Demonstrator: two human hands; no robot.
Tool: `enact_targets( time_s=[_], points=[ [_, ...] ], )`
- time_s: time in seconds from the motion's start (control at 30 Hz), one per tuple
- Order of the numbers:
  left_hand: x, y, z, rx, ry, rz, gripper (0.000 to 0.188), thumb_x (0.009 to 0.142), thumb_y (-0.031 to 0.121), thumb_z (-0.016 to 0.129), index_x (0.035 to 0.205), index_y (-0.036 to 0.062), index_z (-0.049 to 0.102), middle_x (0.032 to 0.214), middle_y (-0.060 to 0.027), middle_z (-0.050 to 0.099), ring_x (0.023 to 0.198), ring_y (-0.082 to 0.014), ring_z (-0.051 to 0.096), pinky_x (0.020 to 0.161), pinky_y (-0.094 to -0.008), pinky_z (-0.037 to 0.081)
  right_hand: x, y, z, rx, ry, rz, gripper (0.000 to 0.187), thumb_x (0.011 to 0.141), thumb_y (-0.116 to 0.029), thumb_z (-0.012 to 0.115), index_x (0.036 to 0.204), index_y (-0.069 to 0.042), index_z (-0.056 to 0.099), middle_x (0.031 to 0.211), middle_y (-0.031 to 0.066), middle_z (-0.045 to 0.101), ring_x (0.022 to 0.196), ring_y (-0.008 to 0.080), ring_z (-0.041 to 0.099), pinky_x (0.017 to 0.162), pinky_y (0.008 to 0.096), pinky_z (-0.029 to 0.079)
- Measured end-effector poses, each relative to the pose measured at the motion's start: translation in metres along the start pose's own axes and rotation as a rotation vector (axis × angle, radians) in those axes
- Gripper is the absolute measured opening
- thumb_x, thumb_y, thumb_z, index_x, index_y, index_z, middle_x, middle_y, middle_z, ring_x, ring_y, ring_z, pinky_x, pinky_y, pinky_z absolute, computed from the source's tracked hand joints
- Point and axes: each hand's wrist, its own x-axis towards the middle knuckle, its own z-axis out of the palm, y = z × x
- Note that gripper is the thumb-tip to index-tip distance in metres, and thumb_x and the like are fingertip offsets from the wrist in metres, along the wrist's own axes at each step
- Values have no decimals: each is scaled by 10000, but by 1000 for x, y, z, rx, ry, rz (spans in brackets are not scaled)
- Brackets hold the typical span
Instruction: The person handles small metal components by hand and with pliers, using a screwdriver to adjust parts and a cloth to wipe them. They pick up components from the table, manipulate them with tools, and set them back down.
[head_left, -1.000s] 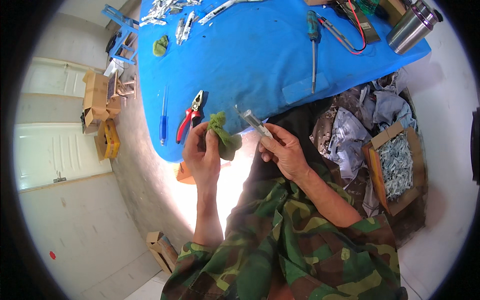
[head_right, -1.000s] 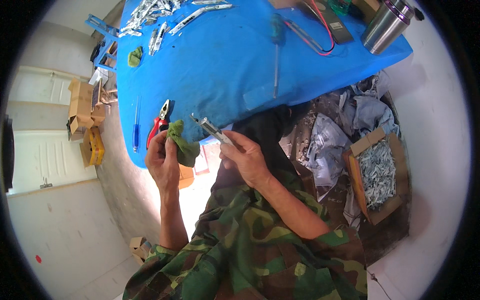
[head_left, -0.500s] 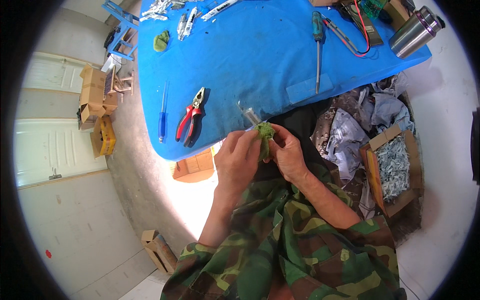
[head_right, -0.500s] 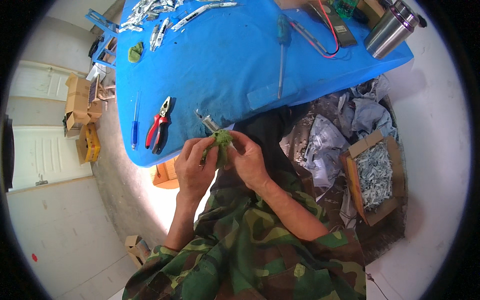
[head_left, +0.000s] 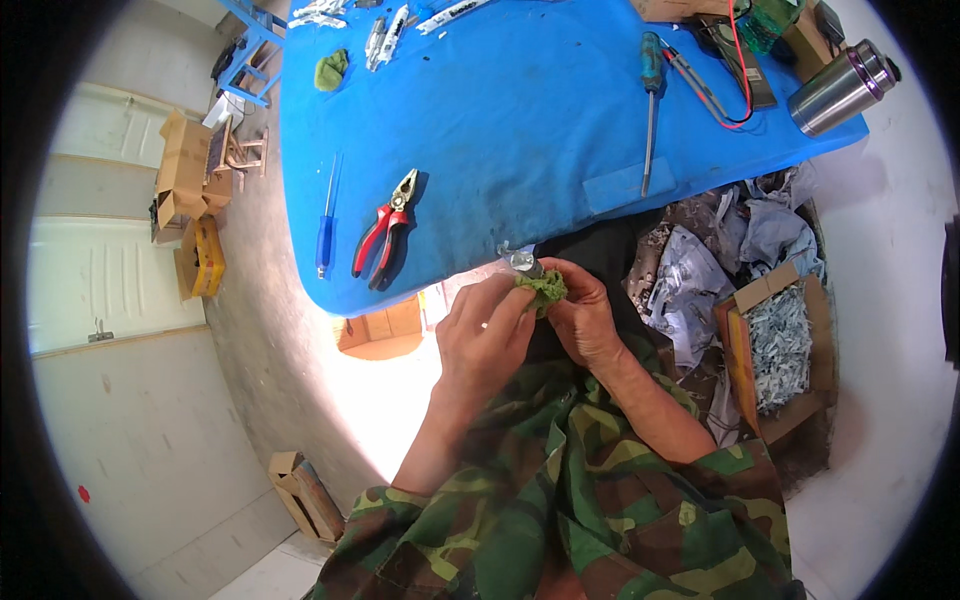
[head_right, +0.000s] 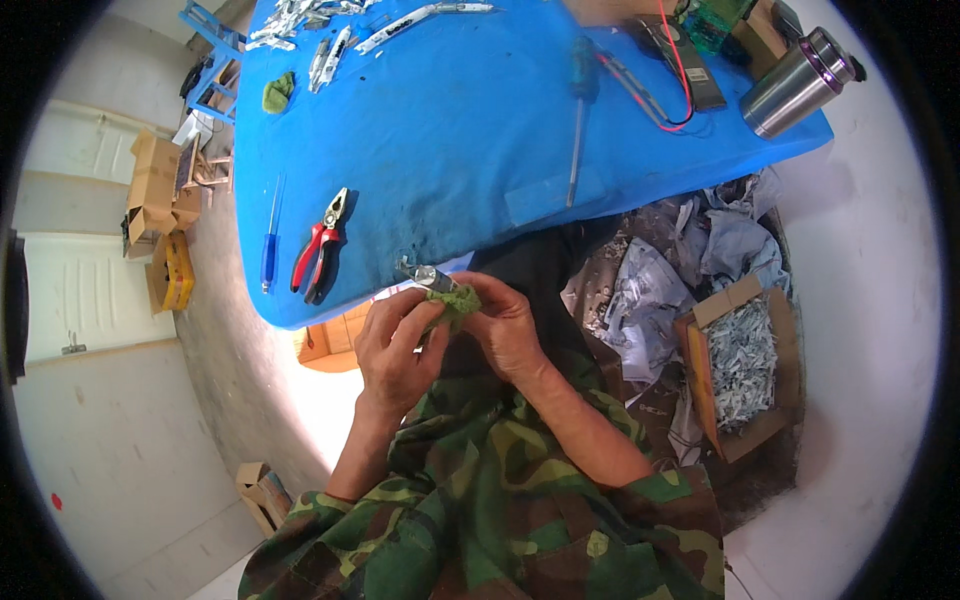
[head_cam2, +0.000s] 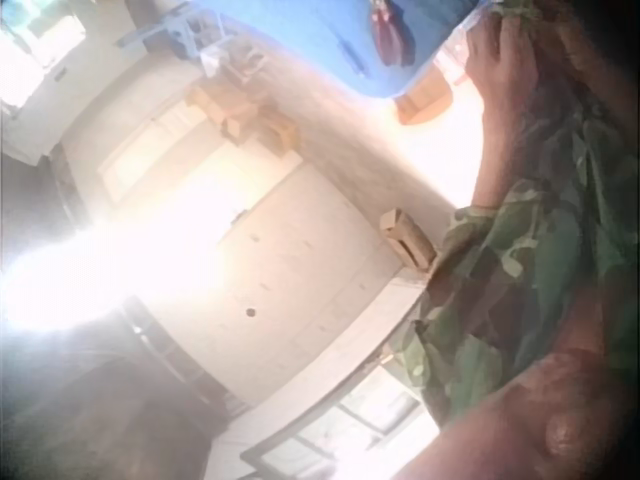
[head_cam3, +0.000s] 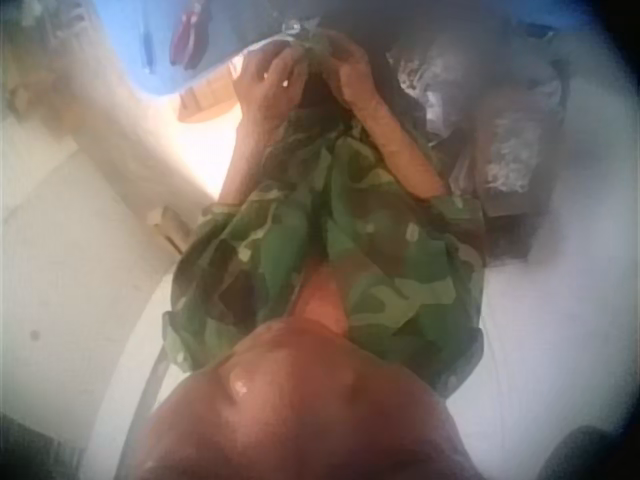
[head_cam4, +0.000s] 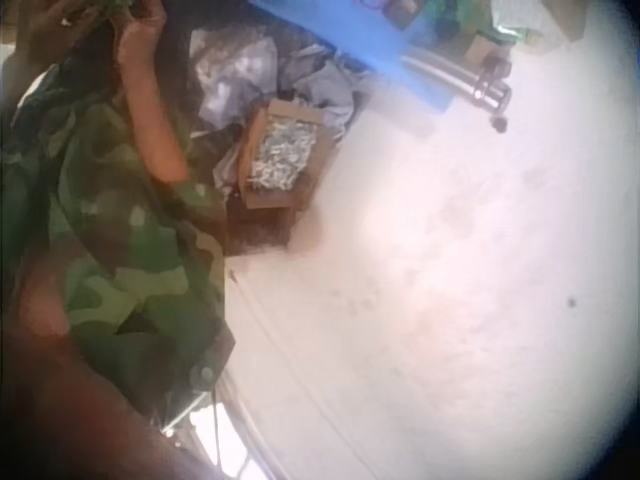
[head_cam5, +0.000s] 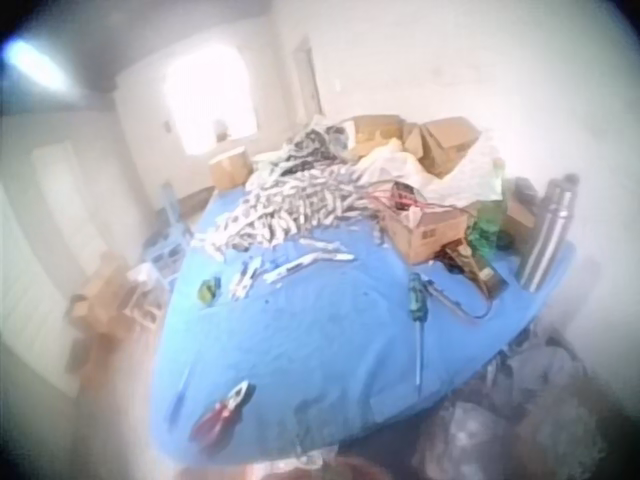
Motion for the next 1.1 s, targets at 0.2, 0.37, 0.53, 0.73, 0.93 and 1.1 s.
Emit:
enact_targets(
  time_s=[0.2, 0.37, 0.53, 0.73, 0.93, 1.1],
  points=[
    [-4, 0, -2, -42, -17, -63, 336, 722, -39, 810, 1035, 50, 729, 1081, -128, 709, 976, -333, 700, 827, -412, 575, 1, 4, -2, -82, 10, -9, 327, 955, 50, 697, 1277, -7, 687, 1192, 73, 737, 1077, 143, 692, 948, 298, 569],
    [-6, -2, -4, -44, -21, -72, 328, 725, -47, 805, 1031, 45, 728, 1080, -129, 708, 973, -333, 699, 827, -411, 575, 2, 7, -2, -111, 21, -6, 321, 957, 46, 699, 1272, -15, 692, 1185, 70, 737, 1065, 139, 693, 933, 291, 575],
    [-6, -4, -3, -46, -6, -66, 316, 733, -45, 805, 1027, 43, 729, 1070, -128, 708, 964, -328, 698, 812, -408, 575, 2, 6, -1, -86, 29, 13, 313, 964, 38, 695, 1273, -12, 688, 1180, 65, 736, 1057, 138, 694, 934, 291, 575],
    [-4, -3, -2, -45, 2, -62, 311, 740, -43, 811, 1028, 45, 732, 1057, -124, 708, 953, -322, 696, 802, -405, 573, 3, 5, 0, -80, 33, 24, 309, 967, 36, 692, 1271, -15, 685, 1176, 61, 736, 1057, 137, 693, 937, 292, 573],
    [-3, -3, 0, -45, 3, -67, 311, 742, -37, 817, 1028, 52, 734, 1055, -114, 709, 941, -317, 694, 798, -404, 569, 3, 5, 0, -69, 27, 29, 308, 968, 31, 693, 1272, -19, 684, 1177, 58, 734, 1059, 136, 691, 935, 293, 574],
    [-3, -3, 0, -41, -5, -67, 313, 742, -36, 817, 1030, 55, 733, 1055, -113, 709, 941, -314, 694, 798, -403, 569, 3, 3, -1, -62, 16, 32, 314, 969, 31, 692, 1279, -19, 680, 1181, 60, 732, 1060, 137, 692, 935, 292, 574]
  ],
)
